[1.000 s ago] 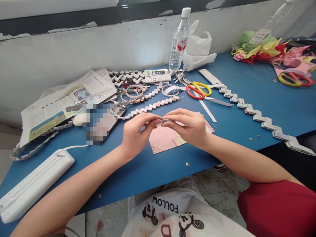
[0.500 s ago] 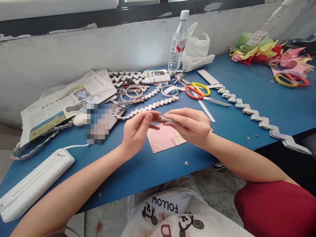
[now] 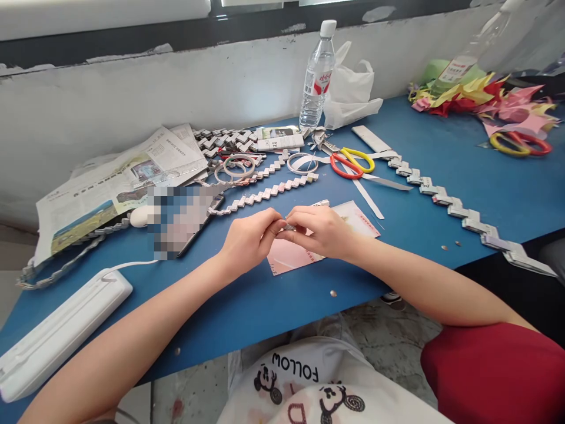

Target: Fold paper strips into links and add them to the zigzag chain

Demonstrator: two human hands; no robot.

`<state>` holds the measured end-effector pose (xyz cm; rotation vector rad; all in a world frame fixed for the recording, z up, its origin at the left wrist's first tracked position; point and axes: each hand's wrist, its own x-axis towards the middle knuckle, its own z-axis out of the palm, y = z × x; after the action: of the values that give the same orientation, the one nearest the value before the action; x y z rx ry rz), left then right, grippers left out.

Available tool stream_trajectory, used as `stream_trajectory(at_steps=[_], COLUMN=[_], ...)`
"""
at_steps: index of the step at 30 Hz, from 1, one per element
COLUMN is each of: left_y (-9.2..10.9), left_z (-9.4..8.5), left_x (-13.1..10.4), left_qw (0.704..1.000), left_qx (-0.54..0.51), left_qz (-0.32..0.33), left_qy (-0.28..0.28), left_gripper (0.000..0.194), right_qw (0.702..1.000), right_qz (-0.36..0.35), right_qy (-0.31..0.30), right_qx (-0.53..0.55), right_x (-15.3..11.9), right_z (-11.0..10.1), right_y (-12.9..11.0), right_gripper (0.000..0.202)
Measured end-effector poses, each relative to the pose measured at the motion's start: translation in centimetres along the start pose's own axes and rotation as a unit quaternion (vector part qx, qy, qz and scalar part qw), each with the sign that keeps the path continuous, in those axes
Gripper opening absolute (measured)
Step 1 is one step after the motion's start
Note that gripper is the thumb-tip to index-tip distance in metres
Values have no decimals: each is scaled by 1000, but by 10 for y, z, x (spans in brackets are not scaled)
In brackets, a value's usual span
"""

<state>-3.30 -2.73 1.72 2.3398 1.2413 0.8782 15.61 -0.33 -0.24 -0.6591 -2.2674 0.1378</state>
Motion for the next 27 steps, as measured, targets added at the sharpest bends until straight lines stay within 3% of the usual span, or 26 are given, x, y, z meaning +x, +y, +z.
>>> stream_trajectory(at_steps=[5,11,15,18,21,24,27], left_y=[-3,0,-2,-6,-10,-13,-15], left_z=[3,3,6,10,13,15,17], left_x=[0,3,4,3,3,3,3], left_qw=[997,996,981,970,958,944,926], left_qx=[75,0,-88,-148,-202,-261,-313], left_qz=[-8,-90,-166,-179,-181,-189,-201], left_qy=[18,-11,-41,-71,-89,-69,-57], left_gripper=[24,28,36,40,42,39,38], right_qw=[998,983,993,996,996,991,968], right_qz=[42,156,96,27,21,78,183], right_qy=[-55,-88,-59,-70,-88,-79,-52], right_qx=[-3,36,-22,-39,-15,71,164], right_x=[-1,1,-1,-2,0,4,8], right_z=[3,2,5,7,4,-2,-9], right_y=[1,-3,-1,3,7,17,40], right_gripper=[40,43,31,29,27,16,15])
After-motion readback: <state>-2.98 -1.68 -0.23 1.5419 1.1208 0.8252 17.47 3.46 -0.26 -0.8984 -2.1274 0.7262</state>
